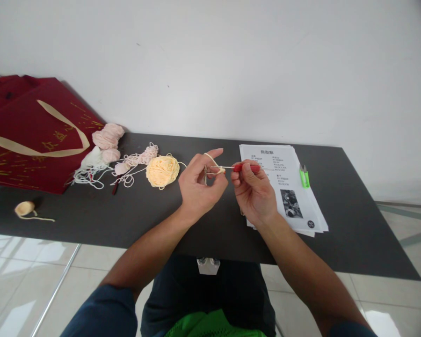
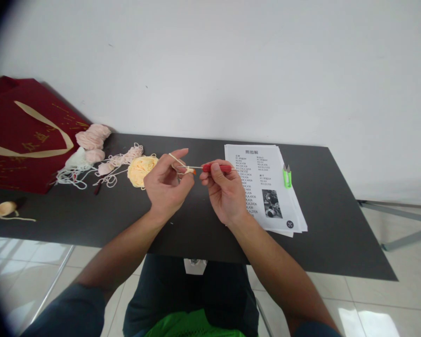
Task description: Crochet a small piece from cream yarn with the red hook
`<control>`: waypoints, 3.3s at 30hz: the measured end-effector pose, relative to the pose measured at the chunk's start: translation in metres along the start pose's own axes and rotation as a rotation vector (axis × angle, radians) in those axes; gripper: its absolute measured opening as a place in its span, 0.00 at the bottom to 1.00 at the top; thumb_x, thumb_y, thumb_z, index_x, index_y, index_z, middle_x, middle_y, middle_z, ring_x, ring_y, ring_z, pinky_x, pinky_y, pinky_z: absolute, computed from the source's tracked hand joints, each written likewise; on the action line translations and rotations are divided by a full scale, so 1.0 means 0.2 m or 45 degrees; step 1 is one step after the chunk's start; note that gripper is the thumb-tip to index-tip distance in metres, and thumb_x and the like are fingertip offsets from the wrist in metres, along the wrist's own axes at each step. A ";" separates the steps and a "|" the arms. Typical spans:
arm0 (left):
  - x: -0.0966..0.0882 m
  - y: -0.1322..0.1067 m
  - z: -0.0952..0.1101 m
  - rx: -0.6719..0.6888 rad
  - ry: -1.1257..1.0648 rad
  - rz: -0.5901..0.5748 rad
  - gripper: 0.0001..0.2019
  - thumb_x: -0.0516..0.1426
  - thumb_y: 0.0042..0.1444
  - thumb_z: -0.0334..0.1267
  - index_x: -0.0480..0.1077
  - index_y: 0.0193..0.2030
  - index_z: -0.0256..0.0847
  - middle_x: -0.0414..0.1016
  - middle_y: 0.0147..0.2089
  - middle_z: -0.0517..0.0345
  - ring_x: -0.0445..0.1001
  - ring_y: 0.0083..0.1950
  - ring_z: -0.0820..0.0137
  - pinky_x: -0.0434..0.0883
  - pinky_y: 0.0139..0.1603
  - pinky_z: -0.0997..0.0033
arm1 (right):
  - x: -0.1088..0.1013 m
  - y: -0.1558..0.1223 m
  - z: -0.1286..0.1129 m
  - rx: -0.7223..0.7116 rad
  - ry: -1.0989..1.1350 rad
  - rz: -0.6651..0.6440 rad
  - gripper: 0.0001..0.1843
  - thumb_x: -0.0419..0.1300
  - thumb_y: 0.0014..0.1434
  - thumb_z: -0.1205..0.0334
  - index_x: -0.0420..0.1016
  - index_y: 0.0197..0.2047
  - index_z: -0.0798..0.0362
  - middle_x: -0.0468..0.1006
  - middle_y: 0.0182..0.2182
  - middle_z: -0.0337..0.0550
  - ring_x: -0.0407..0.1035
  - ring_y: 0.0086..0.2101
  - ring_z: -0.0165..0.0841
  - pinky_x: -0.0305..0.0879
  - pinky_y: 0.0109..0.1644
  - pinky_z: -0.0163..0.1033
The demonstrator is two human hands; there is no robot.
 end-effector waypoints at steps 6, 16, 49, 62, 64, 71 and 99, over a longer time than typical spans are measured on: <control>0.01 0.00 -0.06 -0.173 -0.155 -0.053 0.25 0.61 0.52 0.25 0.78 0.56 0.45 0.71 0.32 0.64 0.69 0.30 0.77 0.69 0.32 0.75 | -0.01 0.01 -0.05 -0.097 -0.026 0.014 0.09 0.76 0.56 0.58 0.80 0.34 0.49 0.84 0.34 0.33 0.75 0.29 0.21 0.73 0.31 0.23; 0.00 0.00 -0.06 -0.156 -0.062 -0.037 0.26 0.61 0.49 0.22 0.79 0.55 0.44 0.70 0.31 0.65 0.68 0.31 0.76 0.69 0.35 0.73 | -0.02 0.01 -0.17 -0.481 -0.306 -0.054 0.09 0.76 0.55 0.58 0.80 0.34 0.48 0.83 0.32 0.36 0.72 0.25 0.24 0.65 0.27 0.31; -0.05 0.00 -0.04 -0.064 0.300 0.130 0.20 0.62 0.50 0.23 0.80 0.48 0.45 0.74 0.31 0.66 0.69 0.28 0.78 0.67 0.31 0.76 | 0.08 -0.21 -0.20 -1.217 -1.166 -0.119 0.21 0.70 0.58 0.73 0.84 0.47 0.35 0.89 0.41 0.40 0.83 0.39 0.38 0.83 0.42 0.48; -0.03 0.03 -0.26 -0.673 -0.346 0.198 0.20 0.71 0.46 0.32 0.81 0.49 0.41 0.81 0.31 0.63 0.74 0.28 0.78 0.70 0.34 0.75 | 0.08 -0.17 -0.14 -1.256 -1.301 -0.271 0.27 0.70 0.58 0.75 0.83 0.55 0.36 0.88 0.50 0.43 0.85 0.45 0.40 0.85 0.49 0.50; -0.01 0.03 -0.27 -0.763 -0.509 0.162 0.22 0.72 0.44 0.32 0.81 0.49 0.40 0.79 0.29 0.65 0.71 0.26 0.80 0.68 0.32 0.76 | 0.07 -0.16 -0.13 -1.268 -1.305 -0.267 0.28 0.70 0.58 0.75 0.82 0.56 0.36 0.88 0.51 0.42 0.85 0.45 0.40 0.85 0.48 0.50; 0.04 0.06 -0.26 -0.884 -0.821 -0.029 0.23 0.69 0.44 0.30 0.80 0.51 0.41 0.71 0.27 0.68 0.66 0.26 0.81 0.67 0.34 0.75 | 0.03 -0.13 -0.12 -1.083 -1.125 -0.144 0.21 0.73 0.57 0.69 0.86 0.49 0.35 0.88 0.49 0.39 0.85 0.41 0.38 0.87 0.47 0.49; -0.03 0.06 -0.24 -0.582 -0.104 0.005 0.20 0.66 0.48 0.30 0.81 0.51 0.38 0.73 0.26 0.67 0.66 0.27 0.79 0.65 0.31 0.75 | 0.09 -0.13 -0.22 -1.177 -1.420 -0.174 0.09 0.67 0.64 0.68 0.80 0.45 0.45 0.87 0.41 0.42 0.82 0.41 0.35 0.79 0.45 0.43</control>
Point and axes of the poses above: each hand's wrist, its own y-axis towards the middle knuckle, its own x-axis out of the palm, z = x × y, the point moved 7 cm from there along y, towards the middle knuckle
